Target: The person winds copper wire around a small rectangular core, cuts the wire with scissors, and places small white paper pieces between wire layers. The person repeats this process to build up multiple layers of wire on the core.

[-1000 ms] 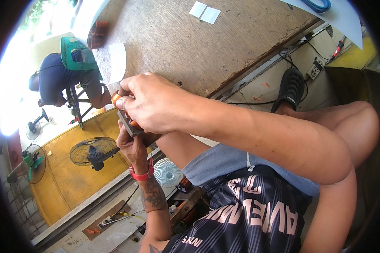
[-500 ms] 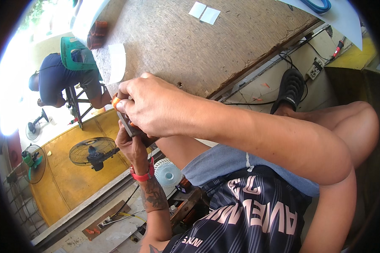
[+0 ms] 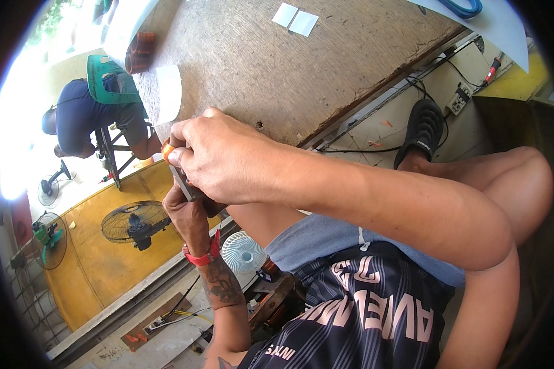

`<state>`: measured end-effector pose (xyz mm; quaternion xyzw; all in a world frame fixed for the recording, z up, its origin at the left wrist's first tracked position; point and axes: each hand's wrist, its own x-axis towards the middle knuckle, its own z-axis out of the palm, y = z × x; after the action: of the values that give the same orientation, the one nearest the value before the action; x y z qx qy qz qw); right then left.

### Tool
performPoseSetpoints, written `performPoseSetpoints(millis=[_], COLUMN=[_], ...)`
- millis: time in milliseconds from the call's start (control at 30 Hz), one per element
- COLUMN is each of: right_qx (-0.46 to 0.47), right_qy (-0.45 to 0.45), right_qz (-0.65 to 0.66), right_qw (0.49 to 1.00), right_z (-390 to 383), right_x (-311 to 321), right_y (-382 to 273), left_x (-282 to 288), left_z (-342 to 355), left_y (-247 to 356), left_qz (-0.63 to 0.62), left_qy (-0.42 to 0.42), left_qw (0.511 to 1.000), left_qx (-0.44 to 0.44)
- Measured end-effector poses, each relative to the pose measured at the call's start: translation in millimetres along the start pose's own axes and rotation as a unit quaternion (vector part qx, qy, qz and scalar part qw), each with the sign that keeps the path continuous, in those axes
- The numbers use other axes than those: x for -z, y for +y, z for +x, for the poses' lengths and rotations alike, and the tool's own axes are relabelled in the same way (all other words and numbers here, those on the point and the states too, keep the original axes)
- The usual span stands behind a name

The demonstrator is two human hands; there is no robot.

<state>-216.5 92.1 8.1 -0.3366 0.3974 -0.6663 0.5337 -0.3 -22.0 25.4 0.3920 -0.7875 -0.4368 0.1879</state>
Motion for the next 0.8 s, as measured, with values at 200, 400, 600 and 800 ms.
performPoseSetpoints(millis=[200,400,600,800], right_qx=[0.054,0.079,0.239,0.286], right_qy=[0.055,0.115,0.104,0.071], right_qz=[-0.126,-0.287,-0.514,-0.53], right_qw=[0.989,0.948,0.817,0.795], right_z=[-8,-37,-41,-42], right_x=[1,12,24,24], right_y=[-3,-12,-3,10], left_x=[1,3,7,4], left_z=[2,2,5,1], left_y=[0,-4,-4,-1], left_qz=[0.007,0.039,0.065,0.048], left_qy=[0.002,0.004,-0.001,-0.003], left_qw=[1.0,0.999,0.997,0.999], left_qx=[0.001,-0.009,-0.031,-0.007])
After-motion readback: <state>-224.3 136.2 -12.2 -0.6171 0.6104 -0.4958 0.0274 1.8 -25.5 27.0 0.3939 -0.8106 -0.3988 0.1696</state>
